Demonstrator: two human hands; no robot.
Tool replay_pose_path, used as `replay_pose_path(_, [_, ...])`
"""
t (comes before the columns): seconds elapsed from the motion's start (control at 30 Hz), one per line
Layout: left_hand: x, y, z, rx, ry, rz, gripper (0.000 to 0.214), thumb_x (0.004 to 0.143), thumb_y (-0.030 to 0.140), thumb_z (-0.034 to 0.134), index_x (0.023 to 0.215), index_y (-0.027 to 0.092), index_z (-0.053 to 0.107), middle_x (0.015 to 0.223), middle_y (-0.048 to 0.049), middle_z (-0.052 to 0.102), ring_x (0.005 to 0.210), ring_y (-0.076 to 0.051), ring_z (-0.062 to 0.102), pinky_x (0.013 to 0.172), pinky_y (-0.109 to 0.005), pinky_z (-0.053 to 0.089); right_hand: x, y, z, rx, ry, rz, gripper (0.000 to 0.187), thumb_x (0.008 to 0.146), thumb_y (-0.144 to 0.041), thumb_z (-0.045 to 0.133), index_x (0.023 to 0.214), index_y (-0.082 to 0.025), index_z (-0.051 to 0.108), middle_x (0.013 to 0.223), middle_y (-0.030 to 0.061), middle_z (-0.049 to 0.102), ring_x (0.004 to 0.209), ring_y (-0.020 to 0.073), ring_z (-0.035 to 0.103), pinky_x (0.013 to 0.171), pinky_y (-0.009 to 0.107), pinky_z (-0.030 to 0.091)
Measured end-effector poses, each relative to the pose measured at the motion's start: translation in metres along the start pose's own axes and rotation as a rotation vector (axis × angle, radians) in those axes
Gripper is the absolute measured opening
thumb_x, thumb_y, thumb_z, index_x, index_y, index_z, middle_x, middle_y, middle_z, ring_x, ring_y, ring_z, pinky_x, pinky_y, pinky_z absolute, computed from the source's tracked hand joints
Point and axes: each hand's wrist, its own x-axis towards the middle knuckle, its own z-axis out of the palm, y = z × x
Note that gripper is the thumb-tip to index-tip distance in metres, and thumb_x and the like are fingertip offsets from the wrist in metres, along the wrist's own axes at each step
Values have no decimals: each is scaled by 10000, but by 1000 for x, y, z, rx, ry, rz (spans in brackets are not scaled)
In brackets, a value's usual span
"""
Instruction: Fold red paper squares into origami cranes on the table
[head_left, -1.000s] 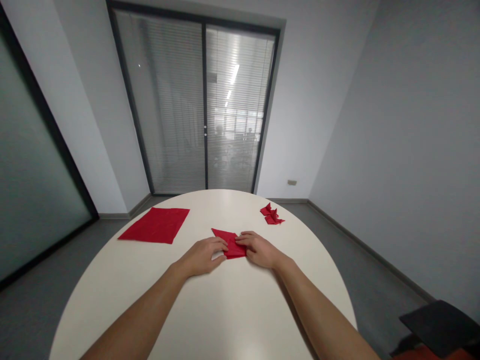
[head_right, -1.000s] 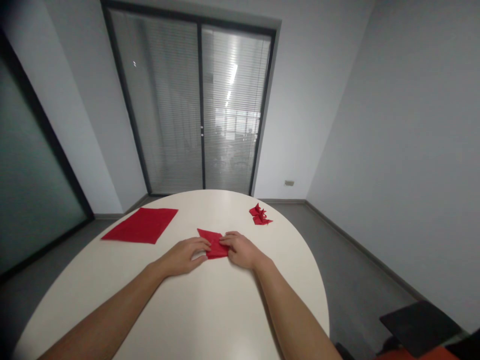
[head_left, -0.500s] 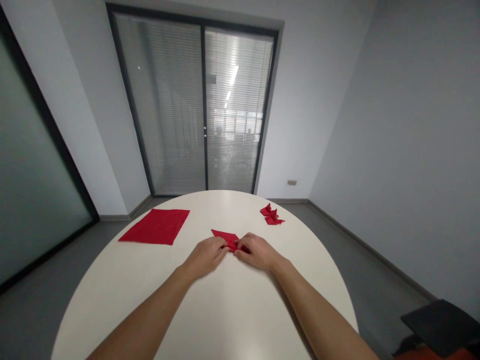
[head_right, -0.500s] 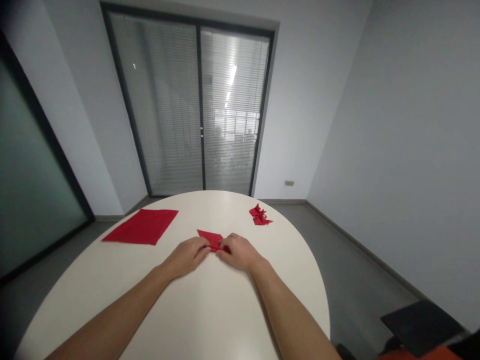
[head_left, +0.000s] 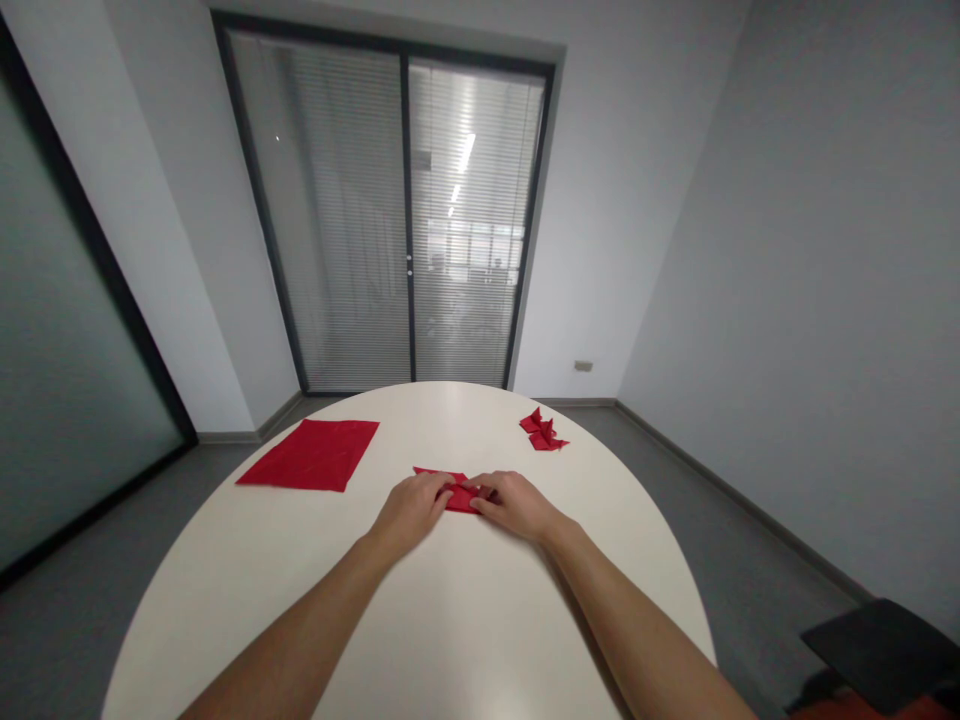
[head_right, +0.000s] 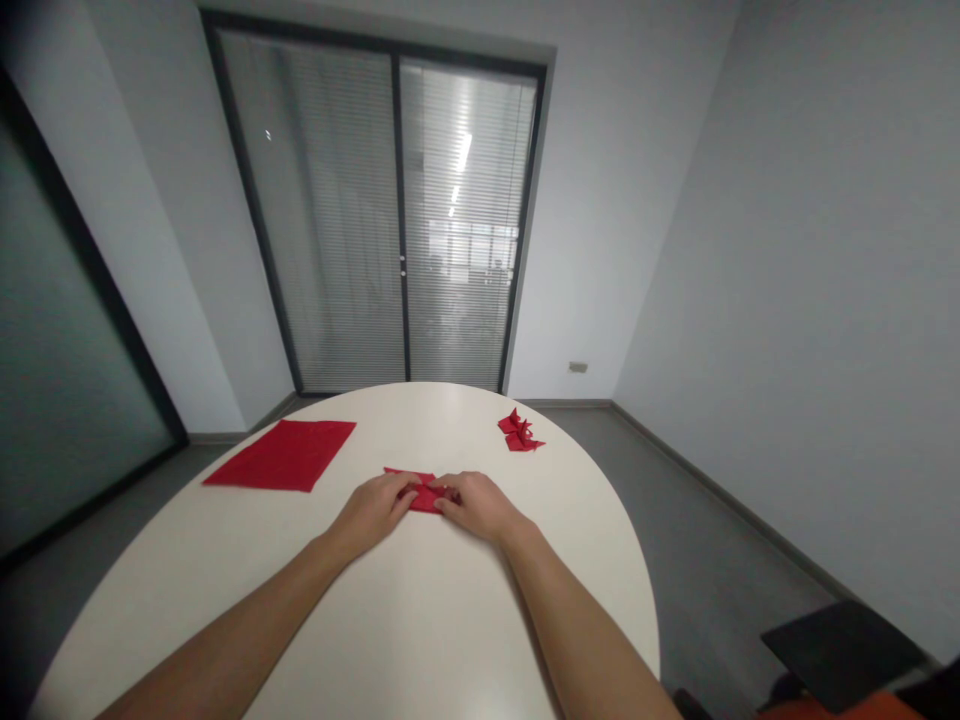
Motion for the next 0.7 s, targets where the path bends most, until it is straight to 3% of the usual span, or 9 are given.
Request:
replay_pose_path(0.4, [2,5,0,-24,-8,-37,248,936,191,518,1163,232,609,1065,-48,729,967,-216,676,838,-319,500,0,2,3,18,43,-19,206,869,-198,644,1059,-228,718,962,28,714,816,164,649,753,256,483])
replay_pose_path(0.53, [-1,4,0,-58,17,32,215,931,173,514,1106,232,625,1084,-34,698,975,-201,658,846,-307,499,1,4,3,0,27,-63,173,881,-148,617,966,-221,748,905,27,701,817,161,637,763,252,477])
replay_pose_path(0.7, [-2,3,0,-35,24,125,219,938,149,502,1032,237,680,1154,-31,665,1023,-196,637,917,-324,487,1,4,3,-27,19,-88,268,896,-110,568,1021,-245,763,986,38,706,875,167,651,824,267,491])
